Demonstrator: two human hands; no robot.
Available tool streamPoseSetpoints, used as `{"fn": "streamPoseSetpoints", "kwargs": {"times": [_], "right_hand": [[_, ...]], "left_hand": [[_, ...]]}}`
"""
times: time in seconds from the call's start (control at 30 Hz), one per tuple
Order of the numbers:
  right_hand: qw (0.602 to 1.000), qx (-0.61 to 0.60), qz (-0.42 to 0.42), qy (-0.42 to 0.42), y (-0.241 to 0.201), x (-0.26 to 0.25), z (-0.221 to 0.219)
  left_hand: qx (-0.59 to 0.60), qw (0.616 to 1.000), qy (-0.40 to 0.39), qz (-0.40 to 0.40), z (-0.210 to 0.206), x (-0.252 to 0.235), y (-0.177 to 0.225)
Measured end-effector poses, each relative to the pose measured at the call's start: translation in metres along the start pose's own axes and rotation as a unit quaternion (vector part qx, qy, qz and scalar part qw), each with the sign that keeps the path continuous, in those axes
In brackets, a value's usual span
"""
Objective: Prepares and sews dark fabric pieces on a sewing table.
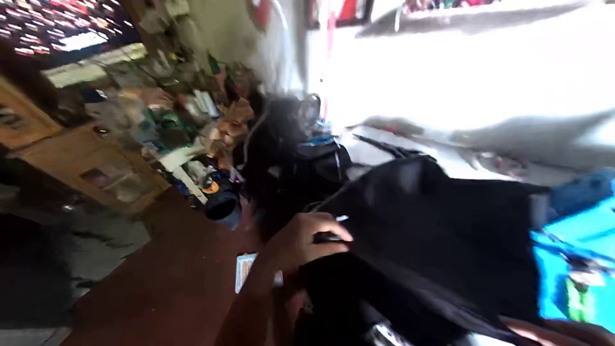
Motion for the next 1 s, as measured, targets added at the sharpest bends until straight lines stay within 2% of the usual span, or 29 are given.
{"fn": "streamPoseSetpoints", "kwargs": {"times": [0.07, 0.17, 0.23, 0.3, 0.4, 0.47, 0.53, 0.6, 0.67, 0.73, 0.83, 0.9, 1.0], "right_hand": [[0.998, -0.045, -0.008, -0.044, 0.004, 0.02, -0.017], [0.99, -0.114, -0.042, -0.078, 0.014, 0.038, -0.043], [0.985, -0.141, -0.049, -0.083, 0.016, 0.041, -0.048], [0.986, -0.151, -0.046, -0.061, 0.017, 0.04, -0.043], [0.987, -0.153, -0.043, 0.014, 0.027, 0.031, -0.024], [0.988, -0.118, -0.067, 0.079, 0.04, 0.024, -0.013], [0.987, -0.058, -0.118, 0.094, 0.059, 0.016, -0.011], [0.984, -0.044, -0.162, 0.052, 0.081, 0.015, -0.021], [0.983, -0.088, -0.159, -0.028, 0.095, 0.021, -0.036], [0.977, -0.154, -0.119, -0.082, 0.093, 0.023, -0.047], [0.97, -0.22, -0.073, -0.074, 0.09, -0.004, -0.057], [0.987, -0.131, -0.085, -0.048, 0.105, -0.031, -0.062], [0.99, 0.052, -0.089, -0.098, 0.133, -0.061, -0.088]], "left_hand": [[0.005, 0.997, -0.006, 0.078, -0.021, 0.015, -0.017], [0.016, 1.0, 0.001, -0.005, -0.049, 0.032, -0.062], [0.022, 0.999, -0.008, -0.027, -0.052, 0.035, -0.068], [0.043, 0.998, 0.01, -0.055, -0.043, 0.032, -0.062], [0.073, 0.985, 0.066, -0.143, -0.023, 0.01, -0.042], [0.07, 0.977, 0.08, -0.186, -0.015, -0.02, -0.021], [0.056, 0.979, 0.062, -0.188, -0.02, -0.063, -0.009], [0.041, 0.988, 0.008, -0.152, -0.05, -0.113, -0.019], [0.025, 0.989, -0.068, -0.129, -0.096, -0.15, -0.037], [0.006, 0.987, -0.101, -0.122, -0.135, -0.164, -0.053], [0.01, 0.99, -0.106, -0.094, -0.167, -0.167, -0.071], [0.049, 0.993, -0.065, -0.091, -0.178, -0.165, -0.076], [0.098, 0.982, 0.006, -0.161, -0.18, -0.149, -0.077]]}}
Point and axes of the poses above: each hand's wrist, its own x-axis away from the middle knuckle, its own z-axis out of the back of the hand, y = z × x, the point moved 8 cm from there along -x, towards the middle knuckle, and after that the axes turned 4 degrees about z, right-handed, at the moved point
